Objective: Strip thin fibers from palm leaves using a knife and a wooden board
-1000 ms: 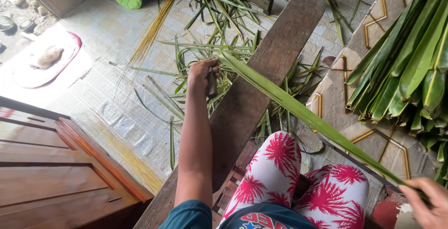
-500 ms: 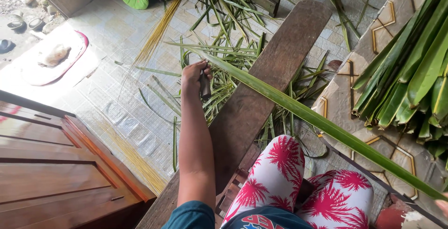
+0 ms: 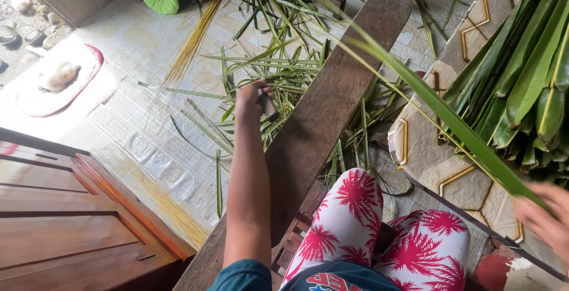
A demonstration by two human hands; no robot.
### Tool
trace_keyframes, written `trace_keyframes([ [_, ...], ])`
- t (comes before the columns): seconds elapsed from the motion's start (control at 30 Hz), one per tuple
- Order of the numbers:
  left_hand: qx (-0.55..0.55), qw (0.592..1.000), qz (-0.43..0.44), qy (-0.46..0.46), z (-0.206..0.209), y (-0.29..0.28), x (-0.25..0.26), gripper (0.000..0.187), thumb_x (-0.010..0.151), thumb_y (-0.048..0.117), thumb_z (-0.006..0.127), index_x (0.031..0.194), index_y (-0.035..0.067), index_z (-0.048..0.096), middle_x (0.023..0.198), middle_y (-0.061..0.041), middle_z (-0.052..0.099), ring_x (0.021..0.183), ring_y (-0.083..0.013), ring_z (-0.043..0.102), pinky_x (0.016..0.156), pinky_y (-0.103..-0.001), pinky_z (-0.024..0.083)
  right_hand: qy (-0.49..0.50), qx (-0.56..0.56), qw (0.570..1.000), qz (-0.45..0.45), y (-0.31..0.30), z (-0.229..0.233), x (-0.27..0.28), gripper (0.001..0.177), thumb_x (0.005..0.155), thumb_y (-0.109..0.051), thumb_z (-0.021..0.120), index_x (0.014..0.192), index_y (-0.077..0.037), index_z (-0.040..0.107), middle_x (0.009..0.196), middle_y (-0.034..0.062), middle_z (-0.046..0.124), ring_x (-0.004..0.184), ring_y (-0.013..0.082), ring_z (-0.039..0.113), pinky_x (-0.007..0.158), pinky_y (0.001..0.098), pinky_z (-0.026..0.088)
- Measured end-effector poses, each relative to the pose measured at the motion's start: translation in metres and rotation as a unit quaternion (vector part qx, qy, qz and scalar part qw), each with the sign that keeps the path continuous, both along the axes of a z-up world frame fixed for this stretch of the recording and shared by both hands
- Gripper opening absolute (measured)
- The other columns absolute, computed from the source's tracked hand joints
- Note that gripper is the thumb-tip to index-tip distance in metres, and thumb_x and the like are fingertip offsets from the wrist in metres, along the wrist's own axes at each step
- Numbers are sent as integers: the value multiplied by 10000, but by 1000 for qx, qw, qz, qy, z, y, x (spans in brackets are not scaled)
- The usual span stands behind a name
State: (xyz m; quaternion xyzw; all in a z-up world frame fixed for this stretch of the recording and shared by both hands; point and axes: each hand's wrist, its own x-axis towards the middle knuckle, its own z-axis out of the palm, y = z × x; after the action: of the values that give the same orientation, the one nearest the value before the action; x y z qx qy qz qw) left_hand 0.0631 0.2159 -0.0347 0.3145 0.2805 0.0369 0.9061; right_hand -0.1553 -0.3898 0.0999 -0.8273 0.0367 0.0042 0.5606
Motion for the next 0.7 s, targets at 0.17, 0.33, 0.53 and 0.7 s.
trace_keyframes([
  [0.17,9,990,-115,-80,47,-68,-20,232,861,6,686,1044,-99,590,764,-137,545,547,-88,473,455,-268,462,47,184,980,62,186,24,76,282,967,-27,445,1244,21,463,730,138,457,395,65,297,312,215,245],
  [0.33,41,956,-243,-160,68,-113,-32,362,856,189,765,1066,-76,637,761,-132,578,520,-47,404,430,-218,407,126,393,905,105,268,-25,152,275,933,-68,548,1200,-36,489,787,107,579,423,40,394,337,181,303],
  [0.53,83,965,-198,-151,41,-120,-16,212,805,83,775,852,-59,624,668,-168,590,428,-77,432,346,-297,440,177,357,911,109,307,-44,159,191,906,-76,597,1089,-95,545,826,180,693,528,172,630,410,259,442],
  [0.7,93,969,-184,-137,43,-116,-13,210,786,68,782,831,-59,622,653,-142,571,417,-80,436,334,-296,428,183,325,919,131,310,-50,171,219,873,-35,600,1076,-83,532,800,184,690,529,207,649,397,295,468],
])
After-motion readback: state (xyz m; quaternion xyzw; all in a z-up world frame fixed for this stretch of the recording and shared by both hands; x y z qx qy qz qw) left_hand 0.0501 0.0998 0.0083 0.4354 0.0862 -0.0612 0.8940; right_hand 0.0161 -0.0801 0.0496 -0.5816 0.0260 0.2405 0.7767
